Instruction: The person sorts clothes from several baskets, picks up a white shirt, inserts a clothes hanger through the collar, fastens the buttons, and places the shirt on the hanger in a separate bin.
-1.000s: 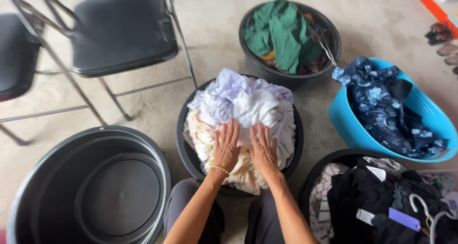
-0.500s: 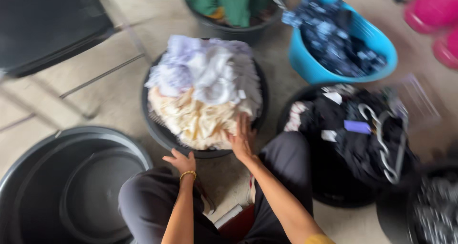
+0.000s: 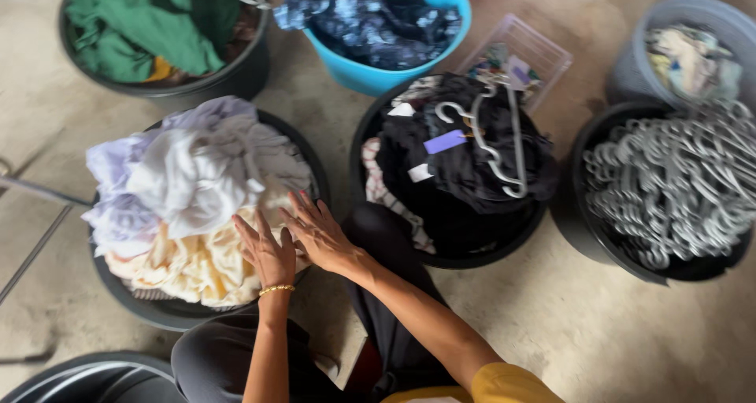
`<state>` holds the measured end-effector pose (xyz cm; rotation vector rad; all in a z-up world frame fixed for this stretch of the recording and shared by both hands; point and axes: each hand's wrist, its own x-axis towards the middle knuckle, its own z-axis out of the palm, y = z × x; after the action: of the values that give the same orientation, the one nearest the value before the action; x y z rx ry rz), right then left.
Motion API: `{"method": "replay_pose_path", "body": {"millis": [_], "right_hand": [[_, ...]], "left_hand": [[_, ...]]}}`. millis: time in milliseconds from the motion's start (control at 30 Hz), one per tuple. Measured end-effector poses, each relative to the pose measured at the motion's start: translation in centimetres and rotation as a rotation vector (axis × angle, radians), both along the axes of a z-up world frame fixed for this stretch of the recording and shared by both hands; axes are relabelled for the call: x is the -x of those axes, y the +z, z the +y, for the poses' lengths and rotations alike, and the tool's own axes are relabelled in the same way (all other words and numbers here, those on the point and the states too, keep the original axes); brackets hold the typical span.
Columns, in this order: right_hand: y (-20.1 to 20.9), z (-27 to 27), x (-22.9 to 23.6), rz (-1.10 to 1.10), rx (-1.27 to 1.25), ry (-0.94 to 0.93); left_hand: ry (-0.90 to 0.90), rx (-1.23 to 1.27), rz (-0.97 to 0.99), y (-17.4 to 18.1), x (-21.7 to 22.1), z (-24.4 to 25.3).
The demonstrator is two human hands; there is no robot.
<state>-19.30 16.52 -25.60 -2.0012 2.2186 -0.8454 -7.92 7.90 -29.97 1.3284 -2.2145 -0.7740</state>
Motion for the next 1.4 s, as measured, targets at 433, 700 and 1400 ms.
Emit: {"method": "replay_pose_path", "body": {"millis": [433, 700, 1400], "right_hand": [[8.2, 10.3, 11.2, 0.012, 0.071, -0.193], [3.3, -4.8, 6.2, -0.378, -0.050, 0.080], [-12.0, -15.2, 3.6, -0.801, -0.212, 0.164]], "left_hand": [[-0.112, 0.136, 0.032, 7.2, 3.6, 2.2], [0.348, 0.031, 0.100, -1.1, -4.4, -8.2], [1.334, -0.437, 0.225, -19.0, -14.3, -5.0]]}}
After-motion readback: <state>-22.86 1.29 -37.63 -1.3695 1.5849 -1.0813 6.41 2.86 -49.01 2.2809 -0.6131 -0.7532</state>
